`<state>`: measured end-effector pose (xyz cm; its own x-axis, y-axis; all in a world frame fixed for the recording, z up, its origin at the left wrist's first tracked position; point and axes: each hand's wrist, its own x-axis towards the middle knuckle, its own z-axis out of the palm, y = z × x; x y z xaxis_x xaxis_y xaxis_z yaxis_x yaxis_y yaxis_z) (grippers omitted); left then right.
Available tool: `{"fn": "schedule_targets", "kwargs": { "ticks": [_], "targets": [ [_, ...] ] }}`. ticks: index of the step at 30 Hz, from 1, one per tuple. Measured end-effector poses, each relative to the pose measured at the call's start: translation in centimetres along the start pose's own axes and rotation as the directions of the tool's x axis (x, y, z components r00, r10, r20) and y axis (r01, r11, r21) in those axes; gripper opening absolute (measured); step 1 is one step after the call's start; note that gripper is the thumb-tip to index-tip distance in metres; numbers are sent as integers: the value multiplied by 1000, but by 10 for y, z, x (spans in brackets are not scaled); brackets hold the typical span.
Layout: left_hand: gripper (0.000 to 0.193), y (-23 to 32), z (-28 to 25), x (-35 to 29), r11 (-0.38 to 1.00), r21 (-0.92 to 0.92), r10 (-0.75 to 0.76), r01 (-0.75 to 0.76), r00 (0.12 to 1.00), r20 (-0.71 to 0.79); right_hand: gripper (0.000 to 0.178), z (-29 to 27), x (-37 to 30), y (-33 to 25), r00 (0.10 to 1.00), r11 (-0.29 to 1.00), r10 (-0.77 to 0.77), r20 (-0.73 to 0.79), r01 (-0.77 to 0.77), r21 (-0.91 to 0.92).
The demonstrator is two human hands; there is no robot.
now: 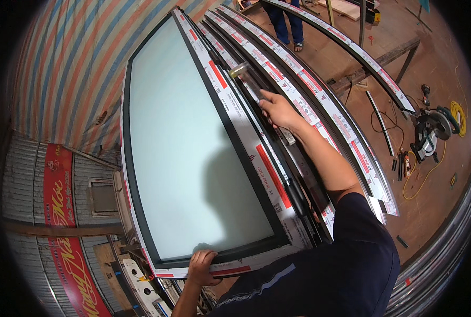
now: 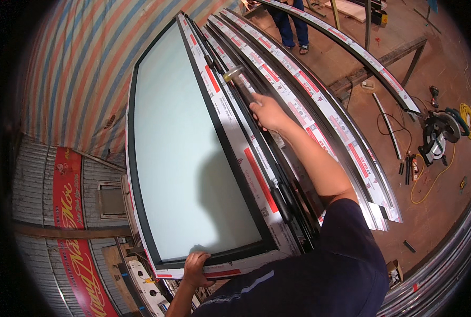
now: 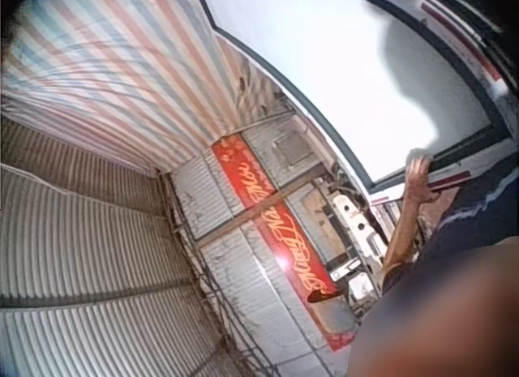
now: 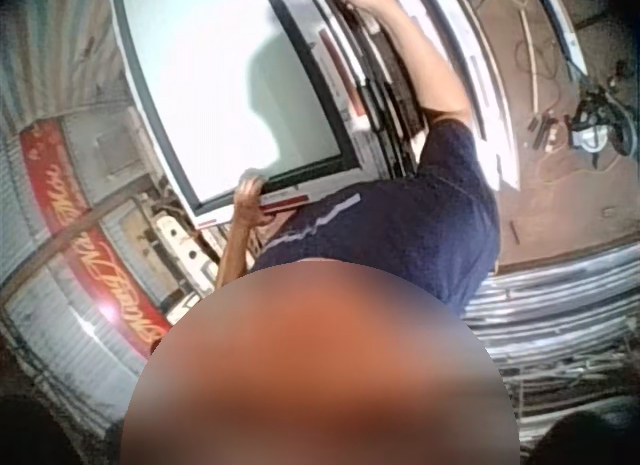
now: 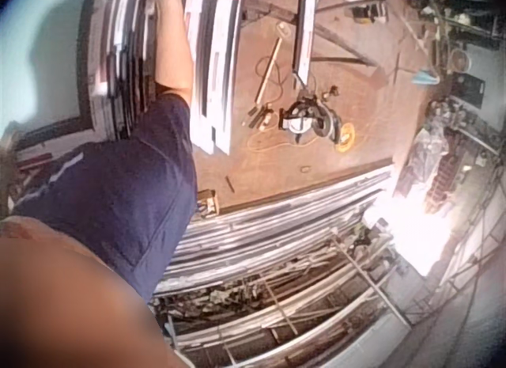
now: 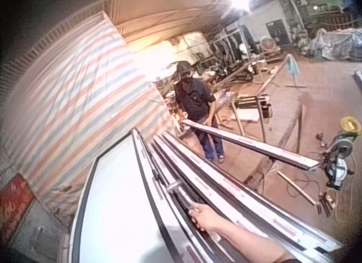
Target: The person lifts a large window frame and places it on a stack of similar frames. They then use a rubber mallet to tap the frame edges, likely to seat gaskets or align components. The person repeats this process with another frame, tapping along the perimeter before stacking it.
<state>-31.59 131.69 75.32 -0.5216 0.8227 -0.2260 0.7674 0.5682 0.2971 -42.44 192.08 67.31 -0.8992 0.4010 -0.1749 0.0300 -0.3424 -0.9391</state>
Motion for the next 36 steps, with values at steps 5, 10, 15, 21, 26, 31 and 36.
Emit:
{"fn": "schedule_targets", "kwargs": {
  "ticks": [5, 10, 15, 21, 26, 31, 36],
  "targets": [
    [93, 2, 1, 1, 999, 48, 16, -15, 999, -35, 60, 11, -8, 5, 996, 998, 42, 79, -39, -46],
    [87, 5, 4, 7, 992, 26, 124, -121, 979, -159, 61, -11, -34, 18, 997, 996, -54, 53, 57, -70],
    [84, 6, 7, 7, 989, 0, 142, -146, 966, -215, 64, -63, -154, 17, 988, 955, -149, -48, 131, -266],
    [87, 1, 10, 3, 992, 67, 118, -110, 982, -148, 42, -96, -352, 26, 990, 999, -38, -138, 34, -36],
    [83, 2, 8, 7, 998, 33, 61, -59, 995, -81, 39, -103, -422, 32, 992, 983, 112, -48, -118, -139],
    [83, 5, 7, 9, 987, 70, 151, -142, 980, -132, 43, -93, -451, 64, 972, 971, 224, 71, -229, 73],
    [85, 6, 9, 5, 984, 60, 177, -169, 969, -175, 32, -68, -444, 73, 988, 972, 143, 61, -129, -199]
  ]
}}
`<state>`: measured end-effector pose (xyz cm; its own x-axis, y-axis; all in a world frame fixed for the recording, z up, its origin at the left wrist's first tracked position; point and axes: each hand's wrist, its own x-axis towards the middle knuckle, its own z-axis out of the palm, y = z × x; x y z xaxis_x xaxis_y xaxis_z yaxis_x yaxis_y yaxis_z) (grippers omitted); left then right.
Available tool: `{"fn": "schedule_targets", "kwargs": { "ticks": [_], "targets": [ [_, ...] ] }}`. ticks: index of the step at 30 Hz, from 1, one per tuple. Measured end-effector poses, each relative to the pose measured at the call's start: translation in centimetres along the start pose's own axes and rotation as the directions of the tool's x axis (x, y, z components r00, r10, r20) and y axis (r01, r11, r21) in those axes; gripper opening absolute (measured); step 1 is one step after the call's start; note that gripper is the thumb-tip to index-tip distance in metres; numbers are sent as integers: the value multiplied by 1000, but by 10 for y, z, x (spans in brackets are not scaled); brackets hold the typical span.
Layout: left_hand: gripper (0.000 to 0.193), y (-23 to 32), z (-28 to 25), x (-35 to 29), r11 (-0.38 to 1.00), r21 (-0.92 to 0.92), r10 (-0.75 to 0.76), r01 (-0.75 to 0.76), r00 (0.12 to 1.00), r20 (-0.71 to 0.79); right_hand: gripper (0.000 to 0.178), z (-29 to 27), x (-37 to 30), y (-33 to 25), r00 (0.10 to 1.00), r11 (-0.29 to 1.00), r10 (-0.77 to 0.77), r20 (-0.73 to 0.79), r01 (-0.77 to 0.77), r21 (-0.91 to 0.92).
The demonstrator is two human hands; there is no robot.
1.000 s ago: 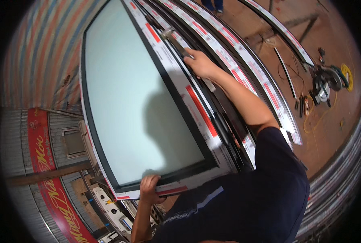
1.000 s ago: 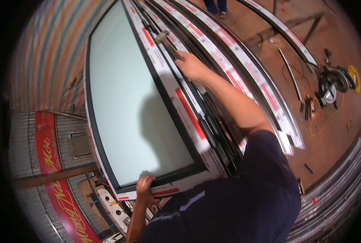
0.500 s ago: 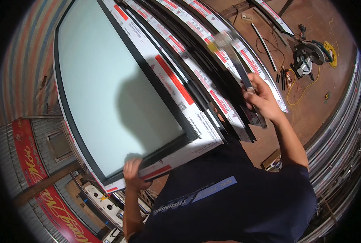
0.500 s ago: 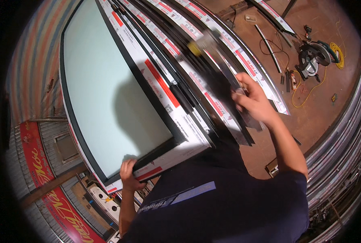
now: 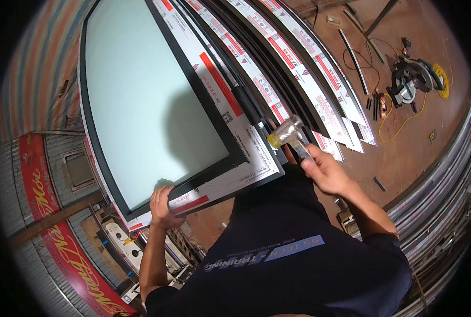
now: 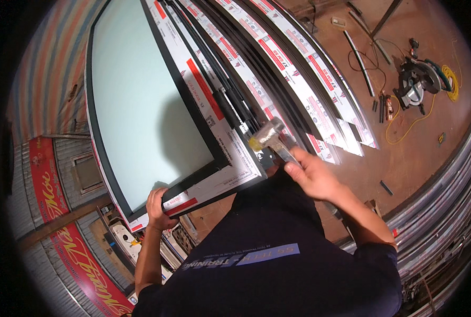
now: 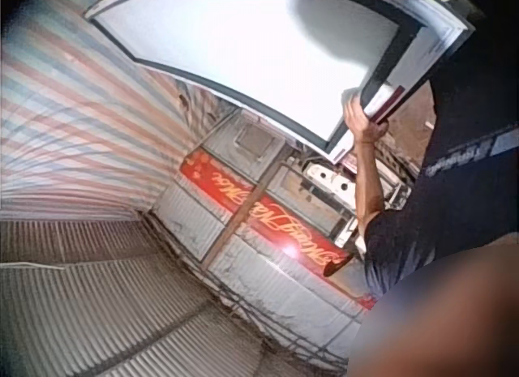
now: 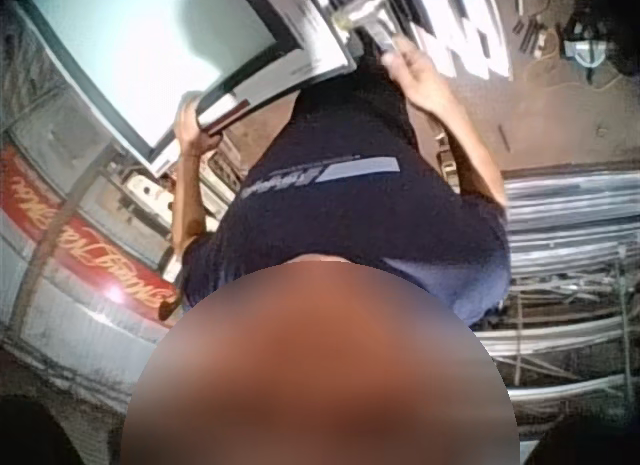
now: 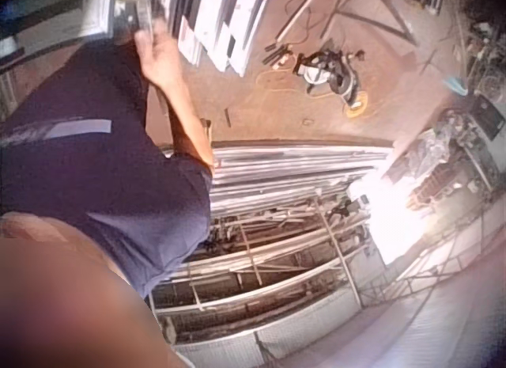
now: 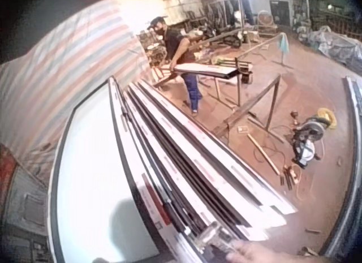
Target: The person lifts a large window frame and places it on a stack of similar frames. They then use a rubber mallet to tap the frame edges, likely to seat gaskets or align components. The person repeats this process with another frame, tapping along the perimeter before stacking it.
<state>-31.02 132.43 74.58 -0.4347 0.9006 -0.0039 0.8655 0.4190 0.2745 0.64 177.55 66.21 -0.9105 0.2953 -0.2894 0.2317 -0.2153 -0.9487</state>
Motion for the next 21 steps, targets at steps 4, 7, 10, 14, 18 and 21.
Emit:
{"fn": "schedule_targets", "kwargs": {
  "ticks": [4, 7, 10, 14, 18, 21],
  "targets": [
    [87, 0, -1, -4, 994, 25, -108, 107, 991, 83, 30, -12, 5, -10, 997, 991, 58, -54, -51, 127],
    [96, 0, -2, -6, 981, 39, -193, 190, 973, 125, 33, -12, 7, -1, 972, 964, -20, -234, 81, 254],
    [93, 0, -3, -7, 987, -26, -154, 156, 984, 88, 39, 9, 5, 13, 994, 997, -74, 75, 72, 20],
    [94, -6, 1, -17, 997, -60, -55, 55, 998, 9, 37, -8, 7, 9, 943, 967, -81, -322, -3, -253],
    [98, -10, 10, -35, 997, -72, 7, -16, 992, -124, 34, -35, 20, -35, 848, 890, -344, -404, 157, -428],
    [93, -5, 16, -51, 992, -108, -88, 70, 981, -173, 45, 32, 32, -100, 863, 794, -480, -160, 350, -497]
  ]
}}
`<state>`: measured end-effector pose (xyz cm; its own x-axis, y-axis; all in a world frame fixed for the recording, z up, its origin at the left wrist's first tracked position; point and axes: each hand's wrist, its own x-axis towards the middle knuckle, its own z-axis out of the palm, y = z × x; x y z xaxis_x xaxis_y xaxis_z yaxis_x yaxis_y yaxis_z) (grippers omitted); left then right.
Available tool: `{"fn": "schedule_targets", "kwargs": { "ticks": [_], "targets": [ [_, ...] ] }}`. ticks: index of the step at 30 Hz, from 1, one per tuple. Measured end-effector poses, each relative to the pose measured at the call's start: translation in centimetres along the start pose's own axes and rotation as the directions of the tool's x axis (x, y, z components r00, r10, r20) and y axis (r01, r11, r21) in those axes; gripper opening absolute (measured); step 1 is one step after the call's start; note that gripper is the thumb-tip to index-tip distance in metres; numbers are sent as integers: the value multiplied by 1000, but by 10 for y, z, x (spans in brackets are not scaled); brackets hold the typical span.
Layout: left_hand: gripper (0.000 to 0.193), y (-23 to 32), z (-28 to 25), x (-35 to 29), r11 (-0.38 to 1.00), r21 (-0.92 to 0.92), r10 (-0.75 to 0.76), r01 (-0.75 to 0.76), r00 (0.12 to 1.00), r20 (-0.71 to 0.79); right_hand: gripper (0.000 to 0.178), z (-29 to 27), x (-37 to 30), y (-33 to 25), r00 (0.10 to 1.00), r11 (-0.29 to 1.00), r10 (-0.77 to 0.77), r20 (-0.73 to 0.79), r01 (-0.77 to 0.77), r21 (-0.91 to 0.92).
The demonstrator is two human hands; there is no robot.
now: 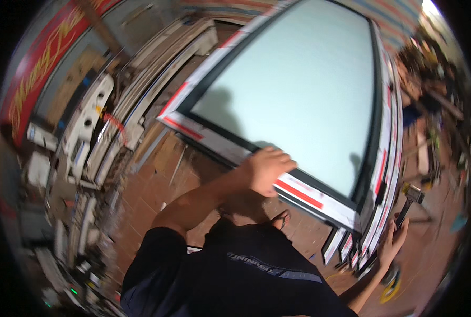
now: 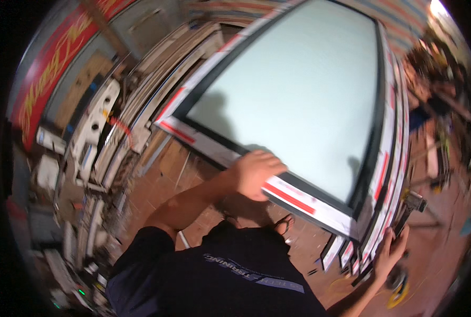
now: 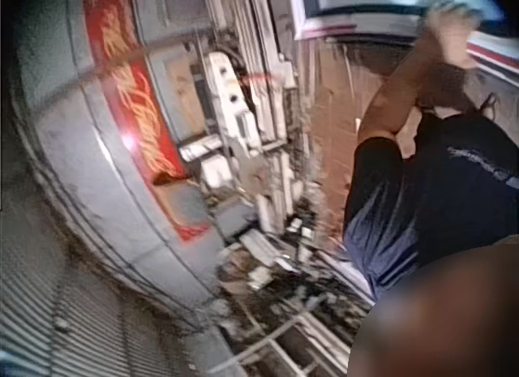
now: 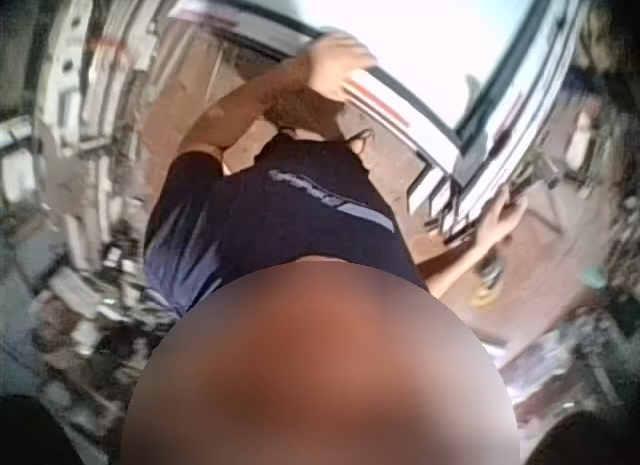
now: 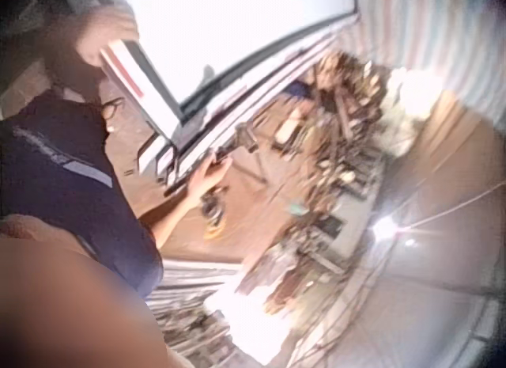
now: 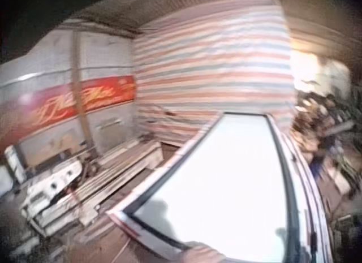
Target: The person lifts a large window frame and places it on a stack of similar frames. They then use a rubber mallet to tap the frame edges, likely to seat gaskets or align components. The person repeats this process with another frame, tapping along the perimeter before stacking it.
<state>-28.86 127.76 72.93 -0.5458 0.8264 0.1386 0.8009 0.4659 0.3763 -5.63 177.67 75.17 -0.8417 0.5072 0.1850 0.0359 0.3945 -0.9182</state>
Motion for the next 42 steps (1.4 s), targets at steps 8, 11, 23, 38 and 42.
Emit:
{"fn": "schedule_targets", "kwargs": {
  "ticks": [8, 11, 23, 38, 42],
  "targets": [
    [108, -49, -13, -90, 975, 186, -78, 118, 975, -206, 41, 231, 12, -283, 706, 401, -321, 631, 705, -585],
    [116, -113, -43, -140, 935, 219, -237, 279, 950, -203, 35, 323, 6, -349, 497, 254, -300, 814, 864, -434],
    [86, -182, -80, -192, 911, 165, -315, 378, 896, -313, 49, 713, 16, -483, -129, -301, 2, 992, 946, 123],
    [70, -201, -89, -194, 957, 148, -220, 250, 956, -197, 38, 841, 34, -485, -66, -246, 471, 880, 948, 202],
    [65, -208, -90, -195, 966, 171, -164, 193, 972, -168, 41, 853, 50, -494, -121, -59, 187, 975, 989, 134]
  ]
}}
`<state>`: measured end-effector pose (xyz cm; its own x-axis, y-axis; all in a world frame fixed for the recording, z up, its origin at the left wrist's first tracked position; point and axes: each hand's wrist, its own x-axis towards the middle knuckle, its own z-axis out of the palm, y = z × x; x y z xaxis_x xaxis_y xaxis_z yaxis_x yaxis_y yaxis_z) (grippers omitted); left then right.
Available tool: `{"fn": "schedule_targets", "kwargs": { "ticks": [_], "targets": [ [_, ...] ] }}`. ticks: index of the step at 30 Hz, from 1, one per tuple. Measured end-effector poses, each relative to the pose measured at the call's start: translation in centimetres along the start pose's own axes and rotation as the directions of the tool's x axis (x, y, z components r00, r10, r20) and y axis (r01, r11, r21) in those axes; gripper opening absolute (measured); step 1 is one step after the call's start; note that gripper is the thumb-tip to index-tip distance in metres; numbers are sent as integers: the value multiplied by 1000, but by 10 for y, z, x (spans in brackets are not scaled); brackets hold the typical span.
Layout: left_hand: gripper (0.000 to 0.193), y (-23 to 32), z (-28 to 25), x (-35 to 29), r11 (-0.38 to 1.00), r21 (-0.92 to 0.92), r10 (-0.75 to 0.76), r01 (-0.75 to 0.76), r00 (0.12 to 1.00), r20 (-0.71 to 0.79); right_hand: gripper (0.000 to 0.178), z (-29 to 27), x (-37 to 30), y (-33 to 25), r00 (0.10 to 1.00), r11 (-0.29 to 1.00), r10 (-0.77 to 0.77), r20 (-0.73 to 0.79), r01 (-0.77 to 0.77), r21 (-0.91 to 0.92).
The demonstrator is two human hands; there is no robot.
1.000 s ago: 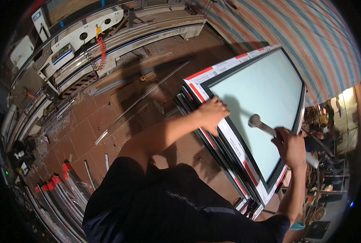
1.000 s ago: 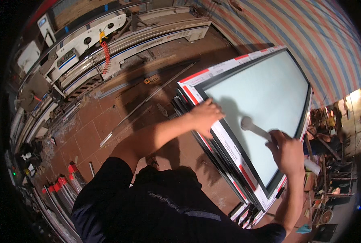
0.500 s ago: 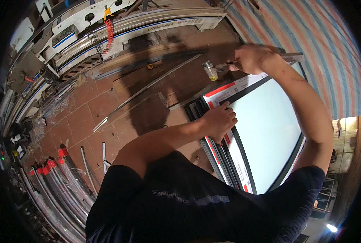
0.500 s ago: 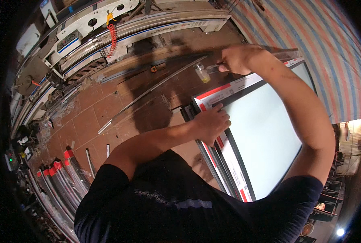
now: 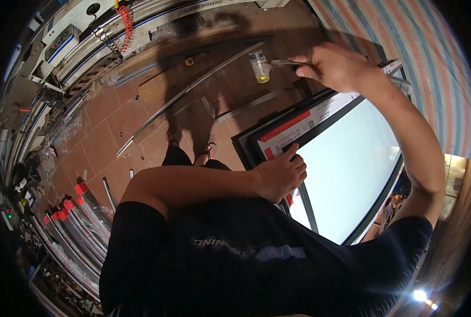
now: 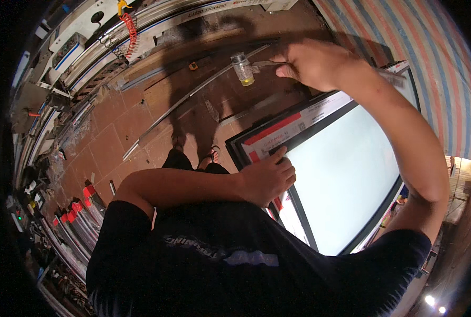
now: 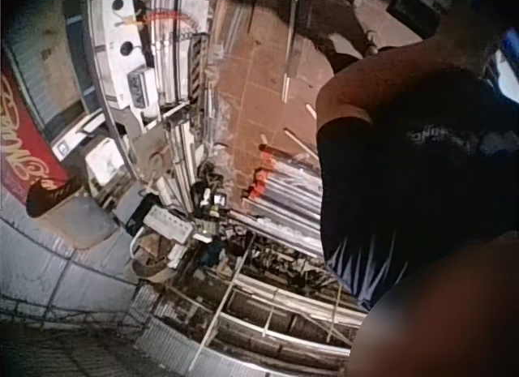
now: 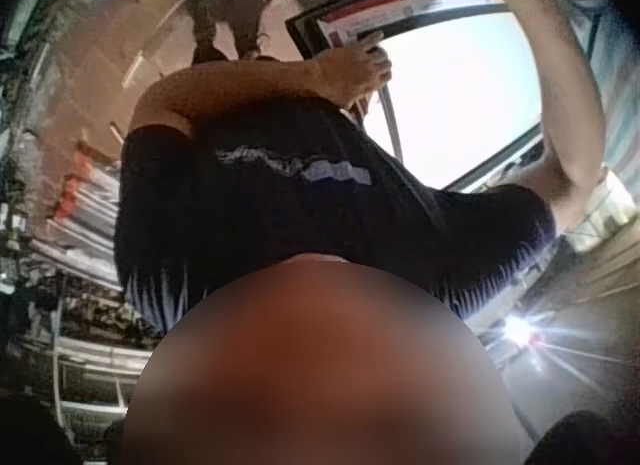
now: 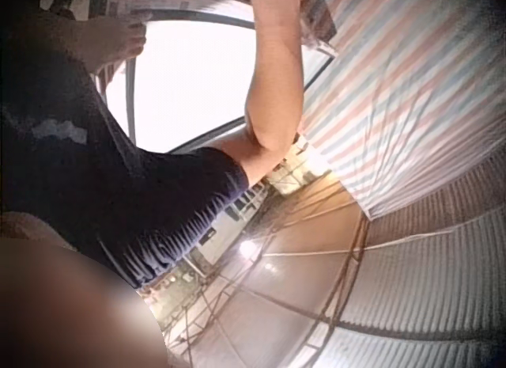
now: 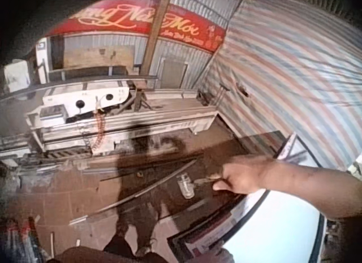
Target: The person lifts a large window frame and places it on a stack of similar frames. They then use a rubber mallet to tap the frame edges, likely to seat gaskets or align components. The person repeats this process with another frame, tapping along the perimeter before stacking it.
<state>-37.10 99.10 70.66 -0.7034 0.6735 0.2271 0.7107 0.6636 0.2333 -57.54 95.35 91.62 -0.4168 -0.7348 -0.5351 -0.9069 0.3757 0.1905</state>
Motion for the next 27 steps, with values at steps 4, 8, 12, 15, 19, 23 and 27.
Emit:
{"fn": "schedule_targets", "kwargs": {
  "ticks": [4, 8, 12, 15, 19, 23, 27],
  "targets": [
    [59, -14, 3, 5, 991, 72, 110, -111, 994, 23, 37, 18, -3, 3, 915, 982, 81, 396, -6, -187],
    [57, -30, 5, 6, 970, 85, 222, -226, 974, 49, 42, 3, 10, 32, 947, 980, 171, 273, -136, -144],
    [51, -60, 10, -4, 944, 11, 328, -328, 941, -77, 50, -1, 20, 62, 998, 999, 52, -34, -52, -2],
    [69, -85, 10, -4, 893, -71, 445, -444, 896, -14, 34, 7, 27, 82, 990, 986, 141, 11, -140, -87],
    [112, -105, 3, -2, 840, -148, 530, -523, 848, 16, 32, 11, 38, 104, 933, 904, 338, 126, -285, -318],
    [117, -114, -4, -1, 801, -134, 594, -584, 803, 54, 30, 20, 41, 117, 887, 855, 458, -57, -457, -244],
    [92, -128, -8, 10, 733, -198, 672, -651, 739, 59, 29, 57, 33, 115, 733, 741, 669, -124, -669, 48]
  ]
}}
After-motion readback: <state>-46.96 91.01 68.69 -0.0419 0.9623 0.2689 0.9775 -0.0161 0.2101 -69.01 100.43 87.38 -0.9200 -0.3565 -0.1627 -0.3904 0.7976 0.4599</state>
